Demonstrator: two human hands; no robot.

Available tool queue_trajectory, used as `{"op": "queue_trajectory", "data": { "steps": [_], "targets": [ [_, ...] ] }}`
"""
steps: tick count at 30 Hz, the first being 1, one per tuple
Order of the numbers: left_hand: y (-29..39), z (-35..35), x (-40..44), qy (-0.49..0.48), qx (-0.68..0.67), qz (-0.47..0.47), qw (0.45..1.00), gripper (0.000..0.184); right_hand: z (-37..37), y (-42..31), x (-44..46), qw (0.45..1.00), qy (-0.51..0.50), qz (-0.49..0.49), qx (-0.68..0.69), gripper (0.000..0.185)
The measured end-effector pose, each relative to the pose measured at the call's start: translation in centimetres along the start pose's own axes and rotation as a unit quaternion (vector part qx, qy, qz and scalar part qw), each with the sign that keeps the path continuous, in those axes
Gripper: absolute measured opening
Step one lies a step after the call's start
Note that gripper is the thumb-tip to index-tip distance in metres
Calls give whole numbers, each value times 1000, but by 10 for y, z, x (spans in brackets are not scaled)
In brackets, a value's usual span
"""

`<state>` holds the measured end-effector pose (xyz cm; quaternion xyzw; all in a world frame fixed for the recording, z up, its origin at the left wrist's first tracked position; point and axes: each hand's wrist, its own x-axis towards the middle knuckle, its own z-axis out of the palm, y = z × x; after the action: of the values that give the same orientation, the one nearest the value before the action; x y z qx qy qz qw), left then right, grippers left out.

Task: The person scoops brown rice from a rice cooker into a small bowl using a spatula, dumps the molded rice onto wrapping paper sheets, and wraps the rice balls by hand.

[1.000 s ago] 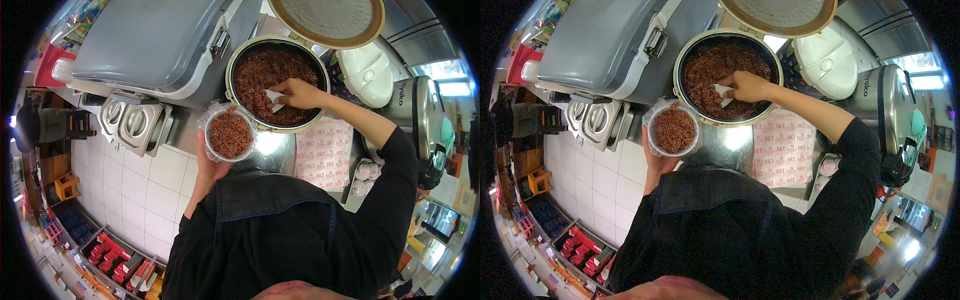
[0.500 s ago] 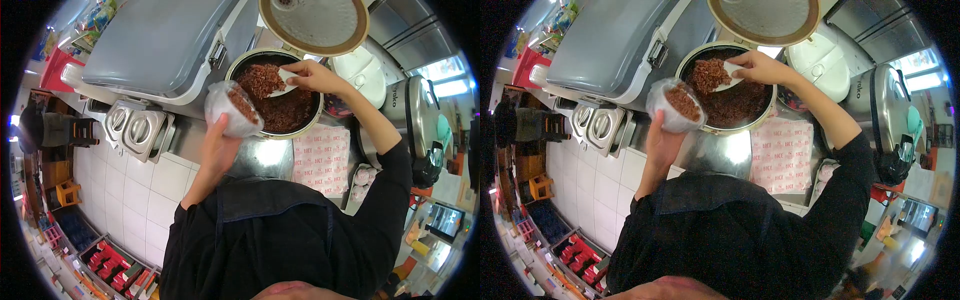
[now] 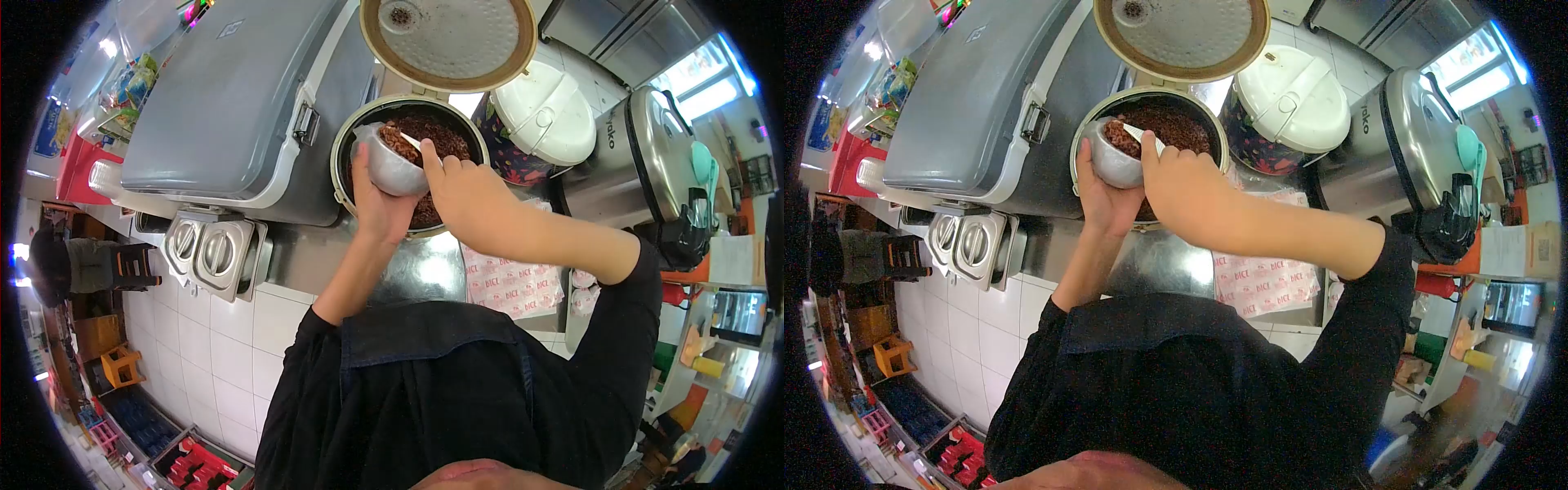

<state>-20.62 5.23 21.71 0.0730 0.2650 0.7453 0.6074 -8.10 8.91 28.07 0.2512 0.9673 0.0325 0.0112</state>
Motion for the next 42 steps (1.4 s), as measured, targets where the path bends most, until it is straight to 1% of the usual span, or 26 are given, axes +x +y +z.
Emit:
{"op": "queue_trajectory", "data": {
  "steps": [1,4,7,8,10,12,13,14,16,17,19,20,21,23,25,26,28,30,31,33,34,36,37,39,40,42],
  "targets": [
    [0,1,0,19,-18,-4,1000,57,2,-4,-3,999,45,12,-19,61],
    [2,-5,10,9,-61,-30,998,61,-3,-12,-14,995,77,7,-62,62],
    [3,-8,12,24,-107,-64,992,64,-1,-2,-13,995,95,-6,-13,61],
    [1,-18,17,-29,-136,-81,987,64,-4,6,-13,995,96,-6,-14,61],
    [3,-22,20,-39,-165,-93,981,65,-18,30,-9,988,125,6,94,58],
    [6,-22,19,-28,-209,-103,972,65,-33,55,-7,969,81,56,228,58],
    [7,-23,19,-28,-210,-101,972,65,-40,64,-6,947,49,86,307,56],
    [8,-24,19,-51,-219,-99,969,65,-39,72,-6,947,48,85,306,56],
    [9,-23,19,-76,-228,-96,966,64,-32,83,-5,866,-38,135,480,48],
    [10,-21,17,-66,-220,-94,969,64,-27,81,-5,866,-38,134,480,48],
    [11,-20,18,-57,-212,-91,971,63,-10,74,-7,835,-3,67,547,40],
    [11,-21,19,-75,-197,-86,974,62,12,73,-8,878,88,1,471,35],
    [11,-21,20,-92,-184,-81,975,60,13,65,-10,899,94,-18,427,33],
    [9,-20,19,-71,-179,-77,978,57,-5,47,-12,938,-9,46,343,35],
    [6,-22,18,-29,-115,-80,990,54,5,44,-10,938,-1,36,344,34],
    [4,-20,17,7,-92,-86,992,52,6,44,-8,939,-26,40,342,33],
    [4,-20,15,1,-95,-97,991,52,11,41,-5,939,-52,44,338,33],
    [5,-21,15,-5,-98,-105,990,52,19,39,-2,935,16,25,353,32],
    [6,-22,15,-4,-88,-110,990,52,19,36,-1,935,18,24,354,32],
    [10,-23,13,-4,-79,-113,990,53,20,33,0,925,-34,70,371,33],
    [14,-21,10,-2,-80,-113,990,53,30,35,3,925,-34,68,371,33],
    [18,-19,5,1,-80,-111,991,54,49,36,10,863,165,-39,476,34],
    [20,-19,2,-4,-77,-105,991,54,46,39,8,862,164,-42,478,34],
    [23,-20,-2,-7,-73,-95,993,55,28,47,2,809,12,33,587,36],
    [23,-20,-3,2,-84,-108,991,55,24,54,0,788,-40,74,610,37],
    [25,-21,-6,32,-103,-122,987,53,16,66,-4,790,-33,82,607,38]
  ]
}}
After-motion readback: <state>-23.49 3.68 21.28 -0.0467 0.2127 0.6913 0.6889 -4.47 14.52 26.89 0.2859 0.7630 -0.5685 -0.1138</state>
